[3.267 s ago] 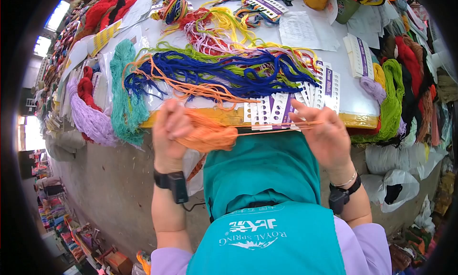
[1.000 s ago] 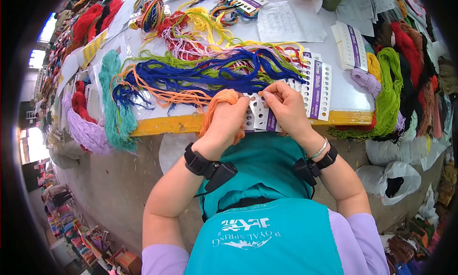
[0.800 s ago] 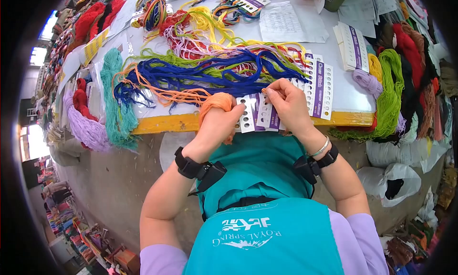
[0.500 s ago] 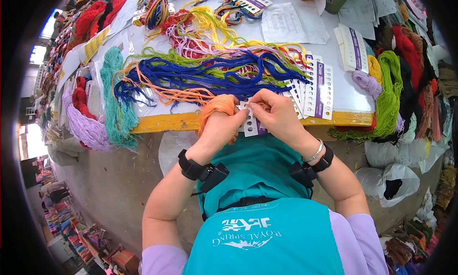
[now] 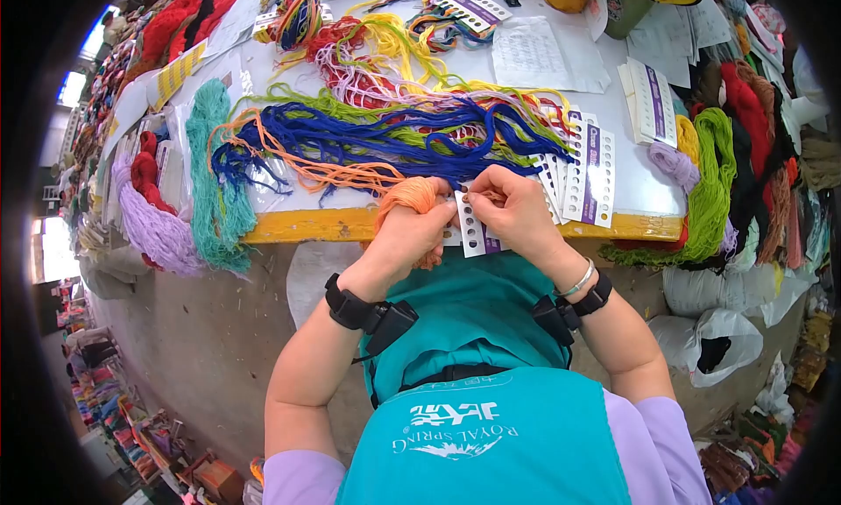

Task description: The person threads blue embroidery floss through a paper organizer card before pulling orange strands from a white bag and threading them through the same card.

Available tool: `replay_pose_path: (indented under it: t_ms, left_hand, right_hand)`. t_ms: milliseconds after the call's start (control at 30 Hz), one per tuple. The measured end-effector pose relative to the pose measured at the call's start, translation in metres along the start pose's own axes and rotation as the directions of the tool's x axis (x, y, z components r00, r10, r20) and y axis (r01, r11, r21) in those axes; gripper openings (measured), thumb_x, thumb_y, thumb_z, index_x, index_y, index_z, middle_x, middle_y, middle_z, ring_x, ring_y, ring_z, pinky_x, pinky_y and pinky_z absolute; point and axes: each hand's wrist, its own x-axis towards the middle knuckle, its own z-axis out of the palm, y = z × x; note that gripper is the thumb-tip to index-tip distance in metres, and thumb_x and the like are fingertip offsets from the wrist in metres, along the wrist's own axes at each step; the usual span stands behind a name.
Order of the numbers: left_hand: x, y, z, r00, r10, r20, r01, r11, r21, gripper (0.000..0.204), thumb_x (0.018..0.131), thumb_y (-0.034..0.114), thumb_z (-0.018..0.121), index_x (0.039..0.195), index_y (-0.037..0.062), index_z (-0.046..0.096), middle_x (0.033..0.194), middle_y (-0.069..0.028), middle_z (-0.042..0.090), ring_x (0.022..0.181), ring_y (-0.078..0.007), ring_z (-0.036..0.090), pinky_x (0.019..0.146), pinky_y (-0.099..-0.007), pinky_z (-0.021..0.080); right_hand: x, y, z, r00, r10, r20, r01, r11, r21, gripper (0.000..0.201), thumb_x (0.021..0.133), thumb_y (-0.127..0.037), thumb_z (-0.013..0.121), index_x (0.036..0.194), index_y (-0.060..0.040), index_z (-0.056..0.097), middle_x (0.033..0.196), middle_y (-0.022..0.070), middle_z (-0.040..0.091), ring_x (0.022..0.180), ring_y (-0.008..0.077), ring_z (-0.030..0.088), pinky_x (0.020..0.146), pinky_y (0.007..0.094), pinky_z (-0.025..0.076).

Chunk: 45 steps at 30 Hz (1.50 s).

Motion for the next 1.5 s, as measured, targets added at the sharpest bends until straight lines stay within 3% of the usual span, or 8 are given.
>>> replay_pose_path:
  t_ms: [267, 567, 733, 933, 1033, 1300, 1400, 1500]
  left_hand:
    - [0.005, 0.004, 0.002, 0.999, -0.023, -0.033, 0.026, 0.996, 0.082, 0.010, 0.091, 0.010, 0.058, 0.095, 0.0004, 0.061, 0.067, -0.0011, 0.057, 0.050, -0.0063, 0.052, 0.045, -0.0223, 0.044]
    - [0.014, -0.025, -0.034, 0.897, 0.429, -0.112, -0.273, 0.734, 0.622, 0.015, 0.087, 0.013, 0.058, 0.090, -0.0006, 0.063, 0.070, -0.0036, 0.063, 0.061, -0.0129, 0.062, 0.053, -0.0258, 0.050]
    - [-0.001, -0.010, -0.011, 0.986, 0.164, -0.002, -0.162, 0.978, 0.128, 0.009, 0.091, 0.011, 0.057, 0.093, 0.0037, 0.062, 0.069, -0.0009, 0.060, 0.056, -0.0063, 0.053, 0.050, -0.0215, 0.042]
    - [-0.004, 0.002, -0.019, 0.969, -0.055, 0.240, 0.107, 0.972, -0.207, 0.016, 0.094, 0.019, 0.057, 0.094, 0.0047, 0.064, 0.062, -0.0009, 0.058, 0.039, -0.0034, 0.041, 0.037, -0.0186, 0.036]
    - [0.008, -0.006, -0.021, 0.994, 0.053, 0.095, -0.037, 0.986, -0.164, 0.020, 0.096, 0.024, 0.054, 0.094, 0.0049, 0.062, 0.061, -0.0027, 0.060, 0.040, -0.0047, 0.043, 0.036, -0.0220, 0.034]
    - [0.024, -0.020, -0.006, 0.864, 0.483, 0.145, -0.452, 0.616, 0.645, 0.015, 0.092, 0.022, 0.060, 0.091, 0.0073, 0.062, 0.064, -0.0001, 0.057, 0.046, -0.0069, 0.046, 0.039, -0.0264, 0.036]
    - [0.012, 0.005, -0.016, 0.993, -0.089, 0.079, 0.088, 0.996, 0.015, 0.009, 0.091, 0.016, 0.063, 0.091, 0.0068, 0.061, 0.066, 0.0035, 0.051, 0.046, -0.0021, 0.040, 0.041, -0.0216, 0.029]
    - [-0.003, 0.023, -0.053, 0.985, -0.091, 0.148, 0.134, 0.941, -0.310, 0.018, 0.093, 0.020, 0.060, 0.080, 0.0120, 0.053, 0.062, 0.0061, 0.041, 0.041, -0.0016, 0.030, 0.034, -0.0189, 0.023]
  right_hand:
    - [0.000, 0.008, 0.005, 0.999, -0.044, -0.011, 0.045, 0.996, 0.081, 0.009, 0.087, -0.007, 0.067, 0.084, 0.0004, 0.062, 0.065, -0.0035, 0.058, 0.060, 0.0014, 0.048, 0.053, 0.0211, 0.041]
    - [0.003, 0.008, 0.007, 0.997, -0.034, 0.063, 0.043, 0.988, -0.148, 0.010, 0.085, -0.009, 0.068, 0.087, -0.0001, 0.062, 0.061, 0.0017, 0.058, 0.056, 0.0056, 0.052, 0.052, 0.0244, 0.043]
    - [0.004, 0.002, 0.012, 0.997, -0.059, 0.055, 0.075, 0.935, -0.347, 0.024, 0.082, -0.028, 0.072, 0.088, -0.0071, 0.063, 0.067, 0.0115, 0.065, 0.064, 0.0294, 0.066, 0.055, 0.0387, 0.048]
    - [0.007, 0.007, 0.014, 1.000, 0.027, -0.002, -0.026, 0.969, -0.247, 0.033, 0.088, -0.039, 0.069, 0.090, -0.0057, 0.063, 0.063, 0.0083, 0.063, 0.057, 0.0235, 0.062, 0.053, 0.0351, 0.046]
    - [0.011, 0.017, 0.012, 1.000, 0.027, 0.013, -0.026, 0.998, -0.059, 0.035, 0.089, -0.038, 0.070, 0.092, -0.0042, 0.062, 0.059, 0.0033, 0.059, 0.052, 0.0136, 0.055, 0.050, 0.0293, 0.042]
    - [0.011, 0.008, 0.001, 0.983, 0.091, 0.157, -0.087, 0.996, -0.028, 0.035, 0.088, -0.033, 0.072, 0.101, -0.0024, 0.061, 0.059, 0.0009, 0.056, 0.052, 0.0085, 0.049, 0.049, 0.0276, 0.038]
    - [0.010, 0.004, 0.002, 0.991, 0.049, 0.128, -0.025, 0.983, -0.184, 0.040, 0.088, -0.039, 0.068, 0.102, -0.0027, 0.059, 0.060, 0.0064, 0.058, 0.053, 0.0201, 0.056, 0.052, 0.0351, 0.042]
    - [0.008, 0.001, 0.002, 0.990, -0.015, 0.142, 0.060, 0.946, -0.318, 0.036, 0.089, -0.035, 0.066, 0.104, -0.0041, 0.057, 0.062, 0.0079, 0.060, 0.056, 0.0253, 0.060, 0.055, 0.0377, 0.045]
